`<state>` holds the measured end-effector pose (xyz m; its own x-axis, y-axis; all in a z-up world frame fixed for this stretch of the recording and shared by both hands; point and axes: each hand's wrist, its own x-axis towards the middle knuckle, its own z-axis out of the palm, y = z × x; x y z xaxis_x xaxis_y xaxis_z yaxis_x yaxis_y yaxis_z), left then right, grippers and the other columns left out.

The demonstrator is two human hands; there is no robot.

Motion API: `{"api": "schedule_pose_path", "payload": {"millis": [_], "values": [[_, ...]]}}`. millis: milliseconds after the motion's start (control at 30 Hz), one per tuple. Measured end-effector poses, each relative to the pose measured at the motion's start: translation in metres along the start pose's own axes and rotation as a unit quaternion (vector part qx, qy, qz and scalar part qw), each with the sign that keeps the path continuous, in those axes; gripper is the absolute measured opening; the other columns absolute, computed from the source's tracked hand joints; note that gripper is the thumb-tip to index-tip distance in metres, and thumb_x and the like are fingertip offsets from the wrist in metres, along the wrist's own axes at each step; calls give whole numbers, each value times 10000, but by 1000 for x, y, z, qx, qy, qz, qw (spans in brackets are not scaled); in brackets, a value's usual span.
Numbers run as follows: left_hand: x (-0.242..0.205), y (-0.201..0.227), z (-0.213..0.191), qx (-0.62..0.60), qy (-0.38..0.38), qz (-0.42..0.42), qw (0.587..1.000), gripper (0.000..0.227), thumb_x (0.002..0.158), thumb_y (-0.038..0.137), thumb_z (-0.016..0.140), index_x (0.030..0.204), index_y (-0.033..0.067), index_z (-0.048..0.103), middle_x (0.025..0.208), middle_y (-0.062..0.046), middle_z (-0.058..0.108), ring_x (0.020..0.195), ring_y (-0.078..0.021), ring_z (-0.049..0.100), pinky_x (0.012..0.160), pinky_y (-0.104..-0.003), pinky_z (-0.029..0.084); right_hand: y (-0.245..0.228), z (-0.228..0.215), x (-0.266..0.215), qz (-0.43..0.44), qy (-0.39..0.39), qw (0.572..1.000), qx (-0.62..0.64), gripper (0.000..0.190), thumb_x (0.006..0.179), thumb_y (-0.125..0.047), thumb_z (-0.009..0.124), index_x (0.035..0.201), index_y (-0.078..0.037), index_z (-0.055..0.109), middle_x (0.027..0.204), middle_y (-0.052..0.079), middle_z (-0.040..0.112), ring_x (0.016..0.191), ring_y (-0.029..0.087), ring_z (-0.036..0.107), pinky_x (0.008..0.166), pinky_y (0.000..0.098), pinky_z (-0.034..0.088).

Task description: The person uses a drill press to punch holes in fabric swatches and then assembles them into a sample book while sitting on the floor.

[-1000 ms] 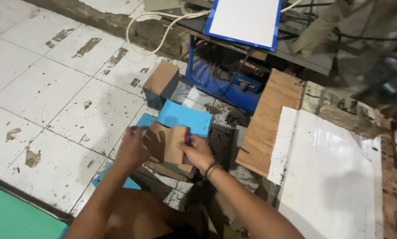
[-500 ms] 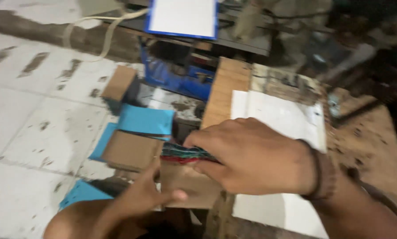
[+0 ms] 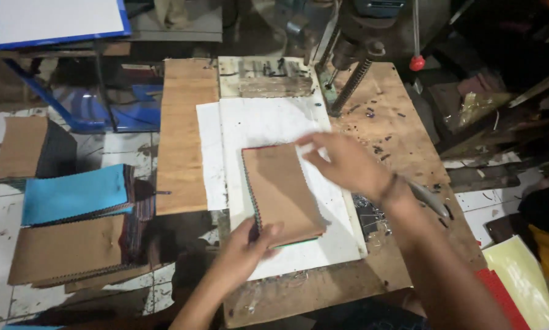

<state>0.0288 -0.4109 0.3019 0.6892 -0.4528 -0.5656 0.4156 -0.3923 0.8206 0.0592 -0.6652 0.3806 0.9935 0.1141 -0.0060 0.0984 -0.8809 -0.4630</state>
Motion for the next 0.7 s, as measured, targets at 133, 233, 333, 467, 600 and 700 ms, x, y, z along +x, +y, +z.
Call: {"api": "schedule_pose_path", "payload": {"millis": [133, 233, 333, 467, 600, 700], "values": [[-30, -13, -26, 265, 65, -25, 962, 692, 890, 631, 531, 1505, 323, 455, 1340, 52, 713, 1106, -171, 771, 959, -376, 567, 11, 39, -79, 61, 30, 992, 110, 527, 1012, -375, 480, 1461, -100, 506, 1435, 137, 604, 1316, 292, 571, 1078, 444, 459], [-37, -45, -21, 132, 132, 160, 969, 625, 904, 380, 645, 1501, 262, 504, 1467, -37, 562, 1181, -166, 736, 1007, -314, 555, -18, 69, -110, 178, 82, 946, 259, 727, 980, -446, 431, 1590, -101, 233, 1707, 97, 185, 1579, 209, 143, 1244, 407, 117], [-32, -55, 1, 128, 101, 280, 946, 659, 929, 147, 667, 1538, 155, 417, 1583, -127, 474, 1329, -231, 631, 1077, -355, 544, -51, 93, -115, 256, 38, 899, 354, 998, 811, -752, 249, 1614, -245, -58, 1746, -20, -136, 1595, 195, -74, 1239, 537, 90], [-20, -66, 10, 237, 87, 274, 928, 538, 961, 233, 645, 1487, 207, 536, 1550, -128, 507, 1437, -278, 474, 1092, -414, 427, -55, 99, -124, 212, 34, 886, 410, 993, 858, -727, 326, 1617, -176, 2, 1748, 45, -66, 1594, 211, -18, 1240, 491, 64], [-27, -48, 3, 224, 153, 338, 901, 414, 904, 233, 735, 1314, 193, 695, 1419, -113, 646, 1244, -220, 683, 1059, -368, 511, -24, 94, -132, 169, 122, 913, 351, 579, 958, -385, 473, 1469, -124, 403, 1640, 121, 354, 1510, 258, 352, 1203, 461, 310], [-22, -40, 0, 236, 169, 389, 874, 303, 909, 211, 733, 1207, 163, 739, 1268, -94, 693, 1159, -218, 705, 1005, -379, 552, -15, 86, -138, 67, 159, 957, 235, 346, 949, -210, 623, 1270, -82, 627, 1425, 153, 580, 1349, 266, 562, 1130, 413, 469]]}}
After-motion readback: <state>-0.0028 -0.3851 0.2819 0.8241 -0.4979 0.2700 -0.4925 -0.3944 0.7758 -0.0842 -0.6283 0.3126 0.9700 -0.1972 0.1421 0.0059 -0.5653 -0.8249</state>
